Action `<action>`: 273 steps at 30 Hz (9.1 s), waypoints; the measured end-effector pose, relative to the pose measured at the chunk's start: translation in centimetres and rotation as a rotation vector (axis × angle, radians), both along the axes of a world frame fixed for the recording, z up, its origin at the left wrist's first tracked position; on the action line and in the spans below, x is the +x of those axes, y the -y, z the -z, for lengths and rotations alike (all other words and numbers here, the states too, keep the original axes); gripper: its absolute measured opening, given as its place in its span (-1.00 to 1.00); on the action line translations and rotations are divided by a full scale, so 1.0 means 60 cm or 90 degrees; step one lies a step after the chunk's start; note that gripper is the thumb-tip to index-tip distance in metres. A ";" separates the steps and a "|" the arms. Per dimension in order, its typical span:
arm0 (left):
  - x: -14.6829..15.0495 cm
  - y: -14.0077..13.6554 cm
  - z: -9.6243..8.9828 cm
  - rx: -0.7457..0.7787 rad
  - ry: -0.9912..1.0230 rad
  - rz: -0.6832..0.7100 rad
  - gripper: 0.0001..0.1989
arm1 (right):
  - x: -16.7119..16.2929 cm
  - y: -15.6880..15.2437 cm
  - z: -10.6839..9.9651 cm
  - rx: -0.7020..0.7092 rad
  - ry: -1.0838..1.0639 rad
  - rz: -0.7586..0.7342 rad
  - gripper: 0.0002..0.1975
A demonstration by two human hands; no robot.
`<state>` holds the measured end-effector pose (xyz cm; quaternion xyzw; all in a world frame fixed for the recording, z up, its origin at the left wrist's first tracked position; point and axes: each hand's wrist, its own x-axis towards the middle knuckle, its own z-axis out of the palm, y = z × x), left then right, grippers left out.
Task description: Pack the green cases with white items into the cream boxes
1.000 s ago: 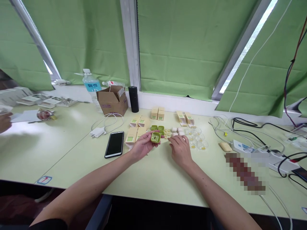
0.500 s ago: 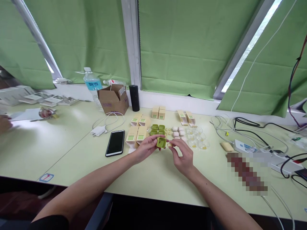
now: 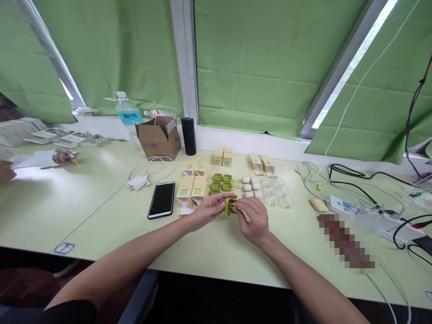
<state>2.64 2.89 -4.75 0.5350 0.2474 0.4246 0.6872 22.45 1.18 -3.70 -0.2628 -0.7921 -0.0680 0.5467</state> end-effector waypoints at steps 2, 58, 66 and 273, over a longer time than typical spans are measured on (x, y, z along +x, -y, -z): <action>0.002 0.001 -0.002 -0.001 0.004 0.005 -0.50 | 0.000 -0.001 -0.001 0.009 0.009 0.011 -0.79; 0.014 0.006 -0.006 0.256 -0.230 -0.300 -0.76 | 0.009 -0.019 0.029 -0.231 -0.021 0.020 -0.64; 0.012 0.006 -0.008 0.258 -0.280 -0.291 -0.82 | 0.008 -0.016 0.028 -0.214 -0.016 0.033 -0.64; -0.002 0.005 -0.005 0.429 -0.311 -0.289 -0.59 | 0.009 -0.028 0.011 -0.567 -0.274 -0.056 -0.68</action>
